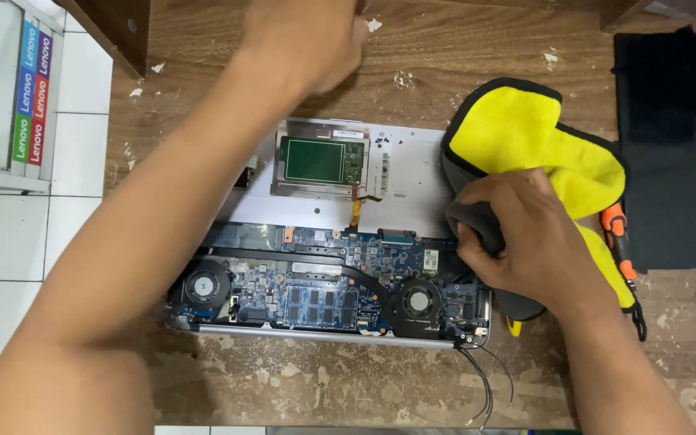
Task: Repairing a laptop by connecting internal ribbon cables to the motherboard and using a screwdriver to secure components.
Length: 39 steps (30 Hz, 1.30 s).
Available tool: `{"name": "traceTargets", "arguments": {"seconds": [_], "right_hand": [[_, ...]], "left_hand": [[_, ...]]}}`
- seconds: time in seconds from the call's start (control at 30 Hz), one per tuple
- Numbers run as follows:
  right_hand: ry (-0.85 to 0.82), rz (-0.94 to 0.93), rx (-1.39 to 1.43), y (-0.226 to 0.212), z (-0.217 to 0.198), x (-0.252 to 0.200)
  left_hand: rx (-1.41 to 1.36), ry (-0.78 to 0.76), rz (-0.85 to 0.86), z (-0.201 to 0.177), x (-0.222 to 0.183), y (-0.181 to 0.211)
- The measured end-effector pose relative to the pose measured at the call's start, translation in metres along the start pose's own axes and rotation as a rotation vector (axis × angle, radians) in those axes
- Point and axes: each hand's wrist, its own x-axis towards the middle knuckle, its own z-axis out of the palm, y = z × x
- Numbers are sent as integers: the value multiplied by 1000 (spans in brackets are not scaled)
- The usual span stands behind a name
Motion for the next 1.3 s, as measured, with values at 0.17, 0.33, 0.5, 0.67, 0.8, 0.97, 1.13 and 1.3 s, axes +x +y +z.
{"name": "traceTargets", "arguments": {"seconds": [0.17,0.33,0.5,0.67,0.8,0.97,1.13,1.3], "right_hand": [[10,-125,-34,2,-3,2],[25,-311,-57,-3,-4,6],[-45,-296,63,-15,3,11],[-85,-277,4,-21,4,17],[-97,-299,-5,-23,4,22],[-141,-296,-40,-18,5,19],[-118,-326,-200,-14,-4,13],[28,-357,-378,-8,-25,5]], "left_hand": [[17,318,415,-25,-140,52],[-122,356,599,10,-189,57],[-37,401,598,26,-184,47],[-57,384,618,28,-182,43],[-76,393,639,29,-183,43],[-80,371,641,34,-183,42],[-98,356,648,35,-183,42],[-127,333,651,38,-181,42]]}}
